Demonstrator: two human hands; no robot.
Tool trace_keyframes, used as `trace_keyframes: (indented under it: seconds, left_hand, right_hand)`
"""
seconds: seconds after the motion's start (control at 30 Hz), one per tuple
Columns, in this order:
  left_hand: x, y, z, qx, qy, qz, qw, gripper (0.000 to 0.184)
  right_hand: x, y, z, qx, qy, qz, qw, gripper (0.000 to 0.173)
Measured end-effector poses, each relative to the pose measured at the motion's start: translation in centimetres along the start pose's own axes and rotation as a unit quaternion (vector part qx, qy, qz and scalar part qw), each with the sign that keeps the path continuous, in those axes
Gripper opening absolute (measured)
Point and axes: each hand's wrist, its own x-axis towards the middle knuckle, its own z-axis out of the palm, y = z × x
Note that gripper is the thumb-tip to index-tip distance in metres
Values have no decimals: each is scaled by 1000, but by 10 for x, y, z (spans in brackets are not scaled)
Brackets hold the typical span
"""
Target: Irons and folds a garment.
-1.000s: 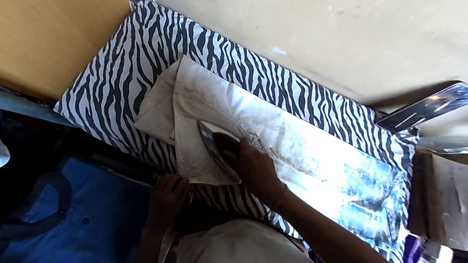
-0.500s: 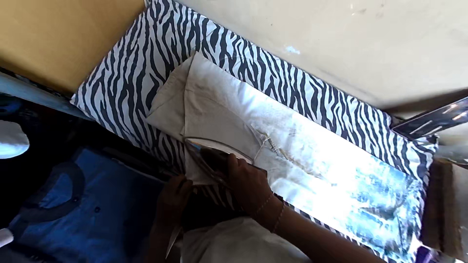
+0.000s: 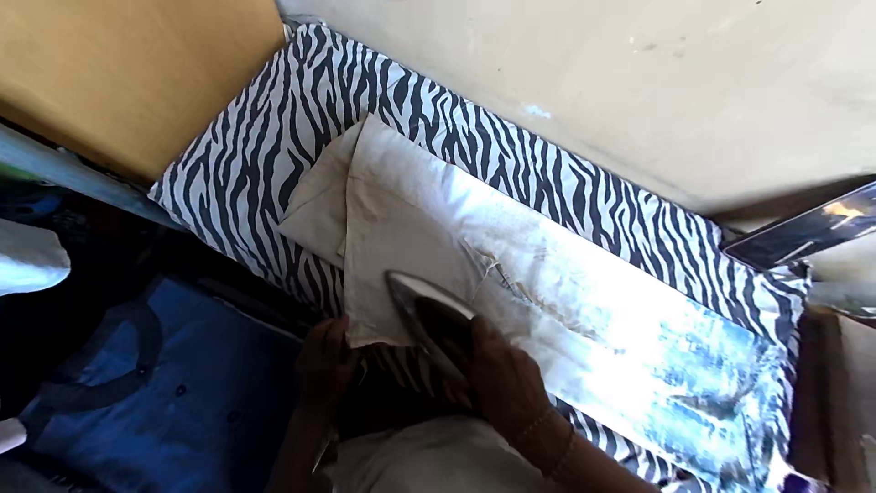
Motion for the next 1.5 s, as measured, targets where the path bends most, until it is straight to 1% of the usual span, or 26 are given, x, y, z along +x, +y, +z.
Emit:
trace_keyframes:
  seconds: [0.03, 0.07, 0.13, 0.17, 0.2, 0.27, 0.33, 0.37, 0.43, 0.47, 0.5, 0.57, 0.63, 0.7, 0.77, 0.83, 0.87, 0.93, 1.03, 1.13, 1.2, 1.27, 1.3, 1.37, 1.43, 1.5]
  left_hand:
    - [4, 1, -1, 8, -24, -3, 1000, 44]
    - [6, 2, -2, 18, -37, -2, 999, 42]
    - [5, 2, 1, 39, -22, 19, 999, 34]
    - [2, 1, 1, 44, -11, 31, 998, 32]
    - [0, 0, 1, 42, -5, 39, 998, 32]
    - [-3, 0, 0, 30, -1, 44, 999, 31]
    - [-6, -1, 1, 6, -8, 41, 999, 30]
    - [-8, 0, 0, -4, -14, 36, 999, 30]
    - [-8, -3, -6, -24, -25, 30, 999, 29]
    - [-8, -5, -7, -34, -19, 33, 999, 27]
    - [-8, -6, -6, -47, -12, 36, 998, 26]
    - [-10, -4, -5, -80, -4, 29, 996, 24]
    - [-10, -4, -5, -119, -14, 29, 992, 22]
    - [-10, -6, -5, -131, -32, 41, 990, 22]
    - [-12, -8, -10, -112, -44, 44, 992, 21]
    - [-9, -13, -13, -83, -40, 52, 994, 21]
    - [-8, -14, -12, -64, -30, 59, 996, 20]
    - [-8, -16, -11, -20, -9, 77, 997, 19]
    - [-4, -19, -11, 2, 28, 110, 994, 13]
    - [-6, -23, -16, 21, 25, 145, 989, 13]
    - [-7, -26, -17, 42, 23, 154, 987, 14]
    - [-8, -27, -14, 55, 33, 158, 985, 16]
    - [-9, -27, -12, 54, 39, 157, 985, 16]
    - [-15, -26, -11, 46, 54, 142, 987, 14]
    - [-16, -26, -11, 47, 71, 131, 988, 11]
    - [-16, -25, -11, 55, 74, 127, 988, 11]
  right_hand:
    - [8, -1, -4, 2, -8, 25, 1000, 48]
    - [21, -5, -8, 6, -17, 39, 999, 49]
    - [54, -23, -20, 19, -67, 53, 996, 50]
    - [75, -34, -27, 30, -106, 56, 992, 49]
    - [94, -44, -30, 41, -122, 46, 991, 48]
    - [124, -63, -34, 67, -98, 0, 993, 45]
    - [139, -80, -34, 94, -80, -32, 992, 43]
    - [140, -83, -32, 92, -81, -41, 992, 42]
    - [127, -76, -27, 60, -97, -54, 992, 46]
    - [115, -69, -26, 38, -125, -50, 990, 48]
    - [101, -61, -25, 19, -136, -53, 989, 50]
    - [86, -55, -22, -17, -131, -71, 989, 50]
    - [94, -65, -25, -15, -156, -70, 985, 47]
    - [107, -75, -27, -18, -179, -79, 980, 41]
    - [96, -73, -22, -11, -164, -105, 981, 39]
    - [71, -57, -12, -19, -104, -148, 983, 41]
    - [61, -50, -8, -33, -88, -161, 982, 41]
    - [55, -49, -11, -49, -111, -164, 979, 43]
    - [78, -68, -21, -33, -172, -157, 972, 37]
    - [91, -79, -25, -29, -219, -153, 963, 35]
    - [78, -66, -20, -31, -196, -164, 966, 38]
    - [53, -38, -10, -40, -124, -195, 972, 39]
    - [42, -26, -6, -47, -103, -208, 972, 39]
    - [33, -20, -8, -69, -116, -213, 968, 38]
    - [39, -37, -15, -68, -158, -201, 964, 37]
    - [57, -64, -20, -49, -201, -205, 957, 29]
